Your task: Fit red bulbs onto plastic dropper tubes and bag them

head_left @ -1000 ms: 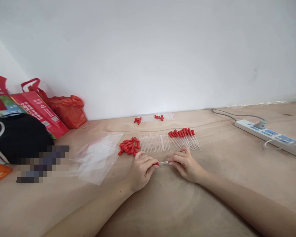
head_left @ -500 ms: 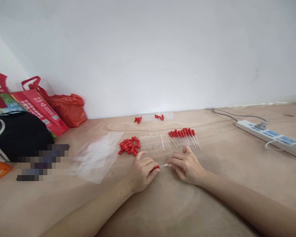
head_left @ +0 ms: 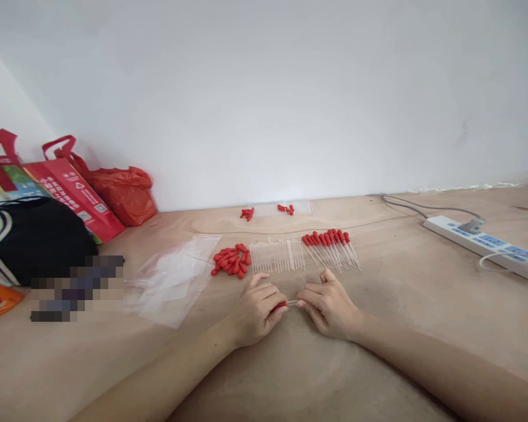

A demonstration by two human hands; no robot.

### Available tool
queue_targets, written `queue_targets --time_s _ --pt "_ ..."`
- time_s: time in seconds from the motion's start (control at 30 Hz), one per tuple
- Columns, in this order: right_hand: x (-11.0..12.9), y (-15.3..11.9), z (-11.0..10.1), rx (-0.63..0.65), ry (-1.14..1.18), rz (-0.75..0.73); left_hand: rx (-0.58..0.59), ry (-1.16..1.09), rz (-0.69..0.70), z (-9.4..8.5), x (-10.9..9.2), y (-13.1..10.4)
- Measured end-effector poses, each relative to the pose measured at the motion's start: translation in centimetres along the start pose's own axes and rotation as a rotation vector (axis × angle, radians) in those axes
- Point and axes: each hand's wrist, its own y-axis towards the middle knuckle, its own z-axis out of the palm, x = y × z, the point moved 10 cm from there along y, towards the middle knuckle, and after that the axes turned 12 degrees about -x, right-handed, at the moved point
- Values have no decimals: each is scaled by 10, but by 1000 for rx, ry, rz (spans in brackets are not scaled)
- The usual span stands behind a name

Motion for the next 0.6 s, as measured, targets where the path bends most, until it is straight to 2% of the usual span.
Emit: queue_targets --time_s 0.3,0.43,0.53,0.6 --pt "-1 3 -4 -31 -38 30 -36 77 54 -6 1 2" --pt "1 5 -8 -15 -113 25 -77 89 33 -11 5 3" --pt "-11 3 -7 33 -188 96 -149 113 -48 -18 16 2" --pt "-31 2 -9 35 -244 224 -213 141 -123 -25 25 0"
